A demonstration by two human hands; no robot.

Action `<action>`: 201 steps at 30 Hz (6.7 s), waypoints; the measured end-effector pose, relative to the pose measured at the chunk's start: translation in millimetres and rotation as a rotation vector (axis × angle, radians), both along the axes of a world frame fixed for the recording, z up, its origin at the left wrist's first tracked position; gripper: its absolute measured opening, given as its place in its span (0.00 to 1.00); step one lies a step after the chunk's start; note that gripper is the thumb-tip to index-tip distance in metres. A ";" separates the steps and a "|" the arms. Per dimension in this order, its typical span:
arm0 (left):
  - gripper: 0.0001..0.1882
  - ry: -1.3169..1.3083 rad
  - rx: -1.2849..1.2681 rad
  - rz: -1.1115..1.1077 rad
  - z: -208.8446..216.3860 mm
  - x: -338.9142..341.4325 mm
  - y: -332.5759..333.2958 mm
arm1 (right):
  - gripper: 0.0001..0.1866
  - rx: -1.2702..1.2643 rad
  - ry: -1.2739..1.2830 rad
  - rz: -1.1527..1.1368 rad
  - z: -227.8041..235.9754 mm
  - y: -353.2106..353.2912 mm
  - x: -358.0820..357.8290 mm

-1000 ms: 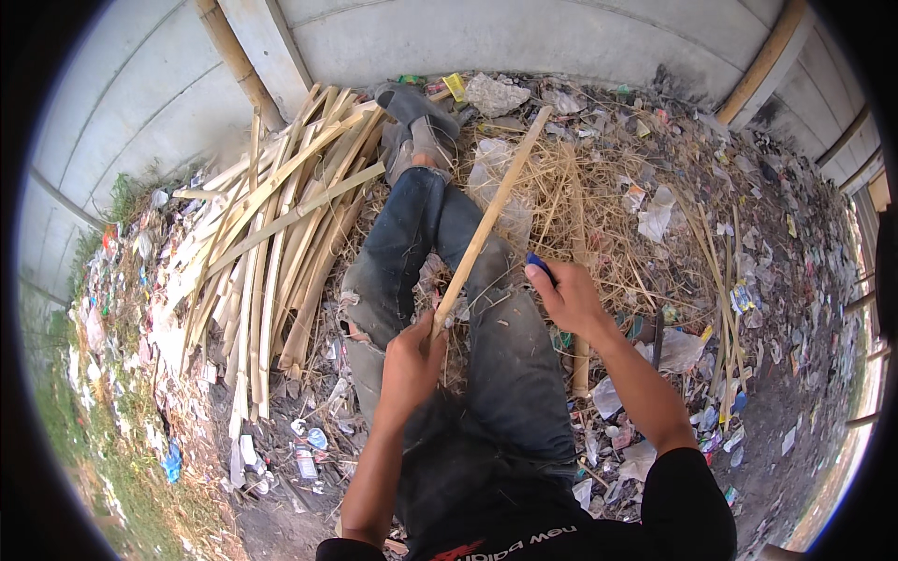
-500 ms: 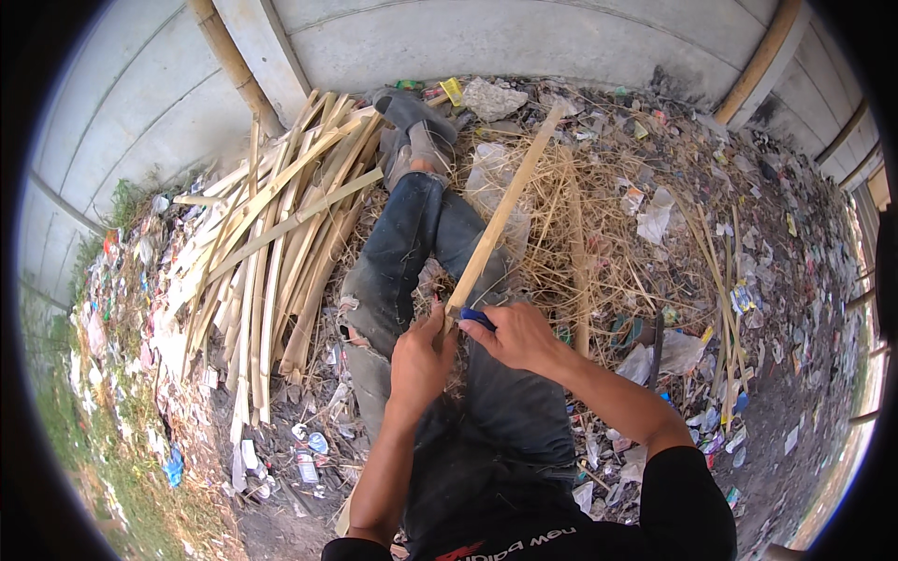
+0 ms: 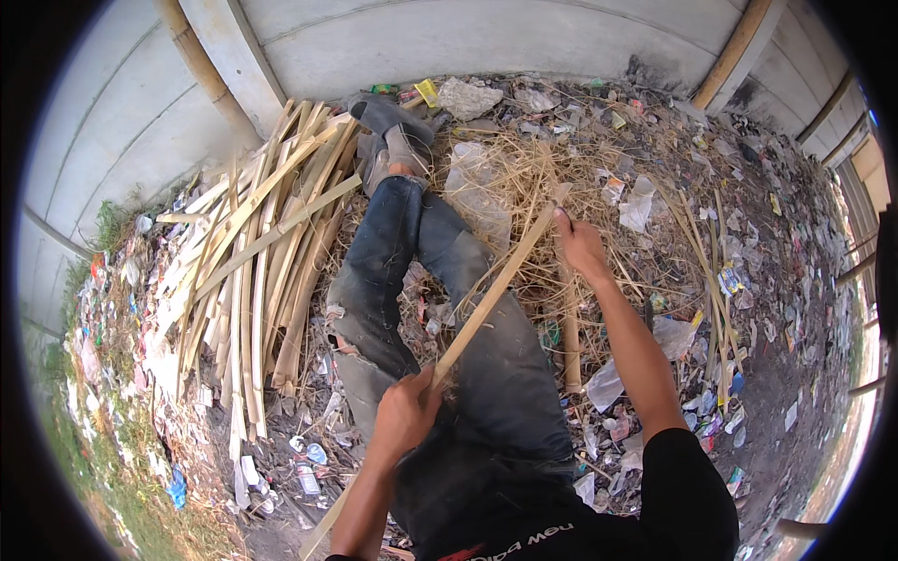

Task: The person sits on the ground and uses a blue utility knife to split a long bamboo stick into thin strips. They hold the stick against their leg and repeatedly slice along its length to separate the fibers.

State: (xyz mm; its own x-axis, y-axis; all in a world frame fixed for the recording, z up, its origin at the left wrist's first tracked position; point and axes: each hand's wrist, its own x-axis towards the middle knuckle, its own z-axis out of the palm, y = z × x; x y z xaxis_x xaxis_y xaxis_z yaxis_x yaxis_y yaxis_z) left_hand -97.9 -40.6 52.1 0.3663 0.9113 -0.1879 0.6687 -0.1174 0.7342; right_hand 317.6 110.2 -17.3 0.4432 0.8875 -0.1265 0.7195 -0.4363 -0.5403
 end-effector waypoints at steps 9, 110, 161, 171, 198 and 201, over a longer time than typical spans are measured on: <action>0.18 -0.187 -0.403 0.030 15.4 -90.2 -31.7 | 0.46 0.321 -0.160 -0.464 -36.2 -60.0 206.1; 0.16 -0.149 -0.002 0.123 23.9 -2.0 24.9 | 0.30 0.281 0.377 0.648 72.7 -92.1 -204.8; 0.27 -0.136 -0.069 0.188 -31.5 -48.4 0.6 | 0.35 0.263 0.818 0.068 32.5 65.8 -73.8; 0.35 -0.704 -0.212 0.065 -62.7 -5.8 137.3 | 0.18 0.193 1.101 0.189 13.5 100.6 -229.4; 0.39 -1.080 -0.678 0.112 -86.2 -20.4 130.1 | 0.33 -0.038 -0.065 0.733 21.9 41.9 -198.4; 0.37 -1.084 -0.660 0.124 -89.7 -17.8 130.9 | 0.32 0.018 0.005 0.567 26.1 40.8 -187.4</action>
